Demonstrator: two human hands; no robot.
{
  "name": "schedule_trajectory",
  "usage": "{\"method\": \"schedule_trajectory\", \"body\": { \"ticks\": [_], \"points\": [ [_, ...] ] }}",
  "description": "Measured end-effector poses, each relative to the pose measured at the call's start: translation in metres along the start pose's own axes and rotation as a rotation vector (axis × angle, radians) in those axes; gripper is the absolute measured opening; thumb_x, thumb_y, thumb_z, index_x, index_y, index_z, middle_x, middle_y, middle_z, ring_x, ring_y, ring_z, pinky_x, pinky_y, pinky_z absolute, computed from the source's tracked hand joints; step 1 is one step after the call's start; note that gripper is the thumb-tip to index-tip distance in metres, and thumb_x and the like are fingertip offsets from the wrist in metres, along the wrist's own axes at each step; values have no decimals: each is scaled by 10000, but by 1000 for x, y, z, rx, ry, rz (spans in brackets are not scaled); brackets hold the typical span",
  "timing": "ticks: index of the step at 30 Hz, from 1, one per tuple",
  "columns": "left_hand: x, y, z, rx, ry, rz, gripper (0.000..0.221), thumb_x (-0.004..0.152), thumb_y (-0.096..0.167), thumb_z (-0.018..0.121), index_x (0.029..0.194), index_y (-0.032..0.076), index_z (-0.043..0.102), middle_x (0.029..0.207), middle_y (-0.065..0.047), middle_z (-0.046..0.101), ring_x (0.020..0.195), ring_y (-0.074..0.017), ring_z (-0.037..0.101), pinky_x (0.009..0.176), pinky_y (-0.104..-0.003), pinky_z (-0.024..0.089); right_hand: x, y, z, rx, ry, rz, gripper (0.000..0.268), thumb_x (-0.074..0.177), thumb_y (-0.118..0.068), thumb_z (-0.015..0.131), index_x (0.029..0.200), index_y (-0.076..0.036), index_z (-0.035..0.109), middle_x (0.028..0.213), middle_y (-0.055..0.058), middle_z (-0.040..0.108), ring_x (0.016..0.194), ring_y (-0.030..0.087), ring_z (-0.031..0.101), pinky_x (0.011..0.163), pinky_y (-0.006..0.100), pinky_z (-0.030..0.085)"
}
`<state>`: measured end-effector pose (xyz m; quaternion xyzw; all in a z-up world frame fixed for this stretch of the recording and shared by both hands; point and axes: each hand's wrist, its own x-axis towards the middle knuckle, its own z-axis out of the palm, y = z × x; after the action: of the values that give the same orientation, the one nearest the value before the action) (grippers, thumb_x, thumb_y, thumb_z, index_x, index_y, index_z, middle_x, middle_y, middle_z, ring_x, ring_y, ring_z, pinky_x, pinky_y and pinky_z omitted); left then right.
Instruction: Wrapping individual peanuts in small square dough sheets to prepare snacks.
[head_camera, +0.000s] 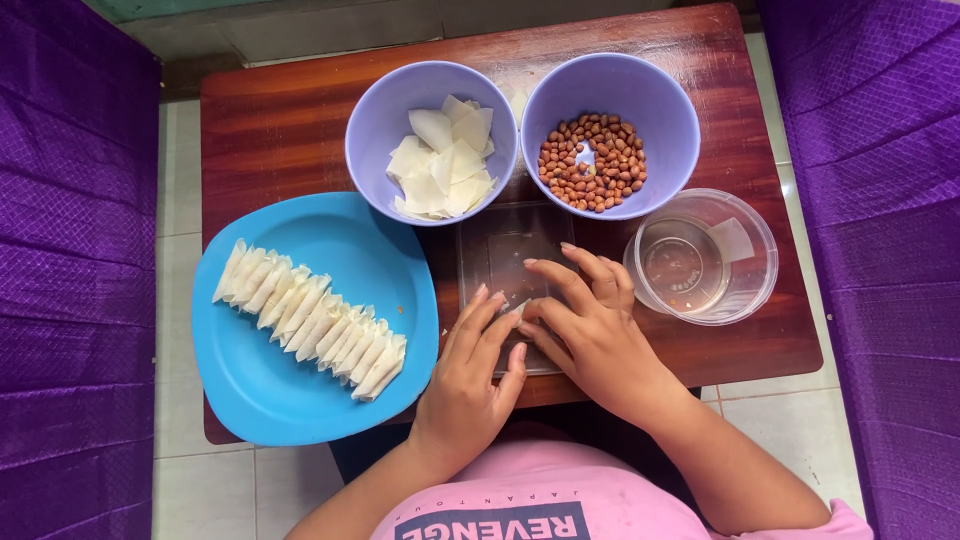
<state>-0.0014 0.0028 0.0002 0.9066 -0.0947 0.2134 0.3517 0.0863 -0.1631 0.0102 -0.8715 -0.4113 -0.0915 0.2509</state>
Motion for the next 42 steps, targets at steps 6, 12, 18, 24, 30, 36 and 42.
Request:
{"method": "schedule_trajectory", "body": {
  "ticks": [6,12,18,24,30,36,42],
  "points": [
    [4,3,0,11,-59,-75,226,1008,41,576,1224,-14,609,1455,-228,486,1469,-460,388,1183,-516,403,3,2,-5,69,-81,-5,134,1014,-283,607,993,-155,642,1441,63,513,1423,357,375,1103,541,298],
    [4,5,0,45,-81,-56,126,1016,51,559,1115,1,620,1400,-235,525,1455,-477,394,1163,-519,410,-6,3,-10,147,-128,29,152,1006,-310,608,1013,-165,656,1452,49,507,1415,358,351,1108,536,313],
    [4,6,1,32,-75,-70,88,991,39,576,1061,2,616,1375,-244,530,1452,-491,391,1153,-529,417,-15,0,-6,101,15,-57,93,959,-212,720,1027,-178,666,1442,42,527,1406,344,387,1103,509,318],
    [10,10,-3,58,-100,-108,175,1001,67,586,1153,-12,619,1442,-250,490,1476,-460,364,1164,-518,405,-14,0,-1,66,71,-29,41,983,-208,692,1001,-172,687,1420,36,548,1397,340,393,1105,537,312],
    [11,8,-1,70,-135,-72,144,1031,67,541,1146,12,610,1442,-234,483,1481,-467,350,1163,-516,402,-12,1,1,65,82,2,28,980,-198,694,993,-174,696,1405,36,560,1390,359,415,1107,515,289],
    [11,4,6,98,-109,-96,115,1018,76,560,1092,10,619,1416,-221,526,1467,-445,392,1106,-493,461,-13,3,2,105,152,-16,101,960,-163,740,1055,-143,711,1412,69,557,1390,375,426,1148,466,317],
    [16,6,6,86,-120,-120,130,991,83,590,1093,6,613,1438,-248,514,1473,-452,379,1086,-515,474,-11,6,3,130,131,5,61,951,-141,736,1003,-168,722,1396,54,573,1380,377,432,1131,483,290]
  ]
}}
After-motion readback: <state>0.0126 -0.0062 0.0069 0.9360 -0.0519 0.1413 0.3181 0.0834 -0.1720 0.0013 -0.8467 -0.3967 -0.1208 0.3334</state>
